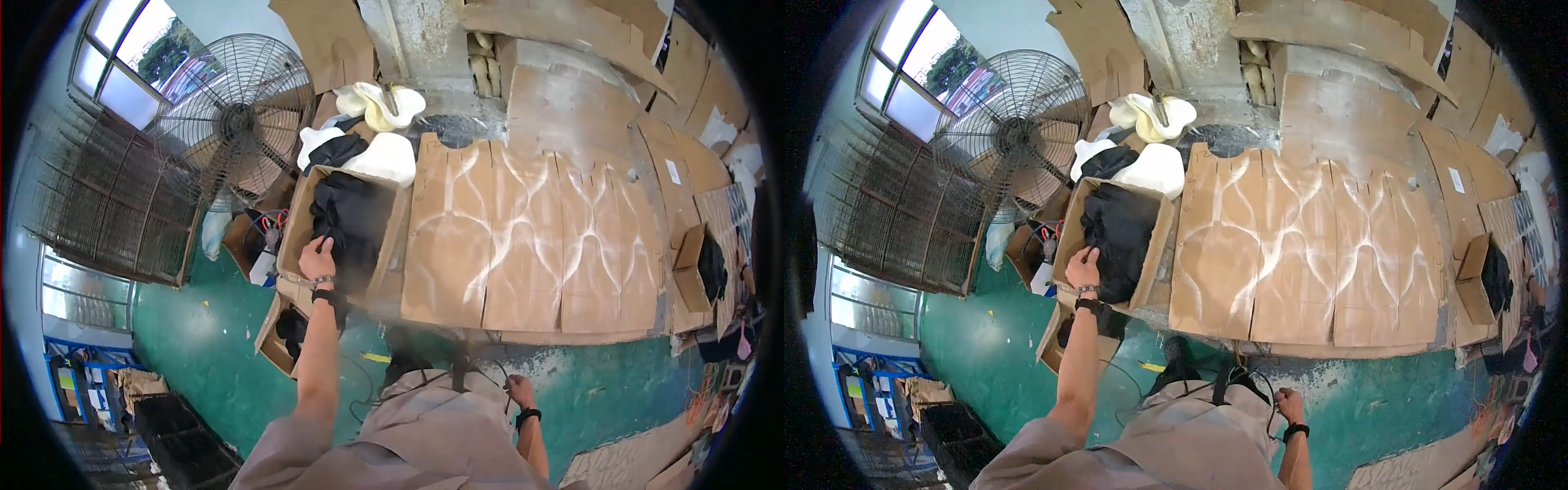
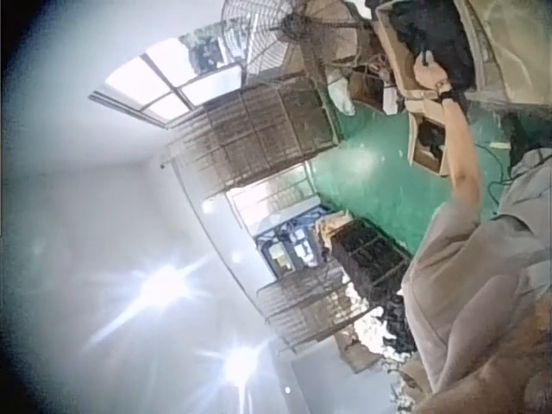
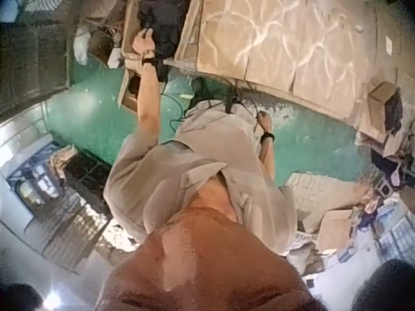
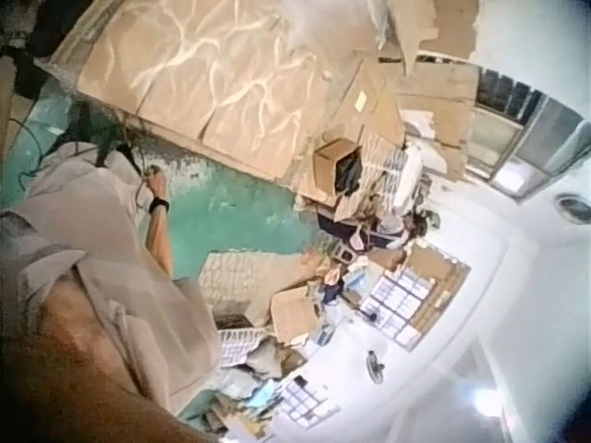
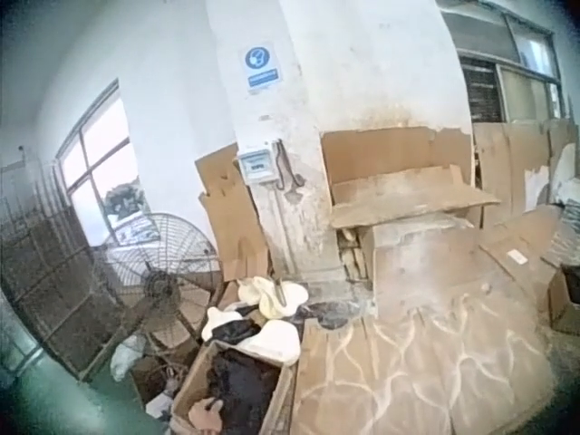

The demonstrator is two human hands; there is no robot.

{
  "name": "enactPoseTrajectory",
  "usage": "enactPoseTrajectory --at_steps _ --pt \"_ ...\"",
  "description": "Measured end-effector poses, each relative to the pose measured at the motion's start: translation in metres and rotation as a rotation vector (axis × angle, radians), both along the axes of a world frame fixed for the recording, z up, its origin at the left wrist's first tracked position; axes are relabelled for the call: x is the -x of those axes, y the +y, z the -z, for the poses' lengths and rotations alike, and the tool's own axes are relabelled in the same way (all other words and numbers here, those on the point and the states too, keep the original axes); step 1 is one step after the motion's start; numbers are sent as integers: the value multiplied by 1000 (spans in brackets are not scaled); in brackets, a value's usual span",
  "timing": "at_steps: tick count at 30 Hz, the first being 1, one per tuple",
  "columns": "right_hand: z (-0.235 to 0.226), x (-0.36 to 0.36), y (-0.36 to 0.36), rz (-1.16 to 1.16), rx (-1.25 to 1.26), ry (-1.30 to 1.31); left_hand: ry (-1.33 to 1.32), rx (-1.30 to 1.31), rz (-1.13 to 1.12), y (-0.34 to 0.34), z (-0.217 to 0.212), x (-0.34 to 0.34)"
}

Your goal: Arranging and checking bicycle saddle padding components on a workbench.

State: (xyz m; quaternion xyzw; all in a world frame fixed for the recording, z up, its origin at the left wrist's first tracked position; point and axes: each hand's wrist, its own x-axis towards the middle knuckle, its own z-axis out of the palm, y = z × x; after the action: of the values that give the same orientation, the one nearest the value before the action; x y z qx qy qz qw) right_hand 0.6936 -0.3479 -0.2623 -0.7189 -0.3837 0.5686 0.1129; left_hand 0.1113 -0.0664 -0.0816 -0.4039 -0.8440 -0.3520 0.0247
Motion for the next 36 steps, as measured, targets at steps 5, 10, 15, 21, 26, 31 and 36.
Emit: enactPoseTrajectory --at_steps 5,10,15,21,26,31,36 --pt "-11 -32 11 132 71 75 89 2 -107 -5 -17 -21" --pt "-19 -50 19 111 -84 18 108 -184 56 -8 -33 -15" --pt "-59 -34 33 31 -206 -204 -90 -252 168 -4 -78 -52" --pt "-174 4 70 -101 -510 -339 -457 -248 446 -12 -124 -151" --pt "-275 38 117 -79 -690 -229 -868 -68 777 -36 -135 -233" --pt "-324 58 143 -197 -1006 -278 -1170 101 964 -60 -145 -310" --pt "-286 7 145 -91 -954 -120 -1185 326 1053 -75 -142 -366"
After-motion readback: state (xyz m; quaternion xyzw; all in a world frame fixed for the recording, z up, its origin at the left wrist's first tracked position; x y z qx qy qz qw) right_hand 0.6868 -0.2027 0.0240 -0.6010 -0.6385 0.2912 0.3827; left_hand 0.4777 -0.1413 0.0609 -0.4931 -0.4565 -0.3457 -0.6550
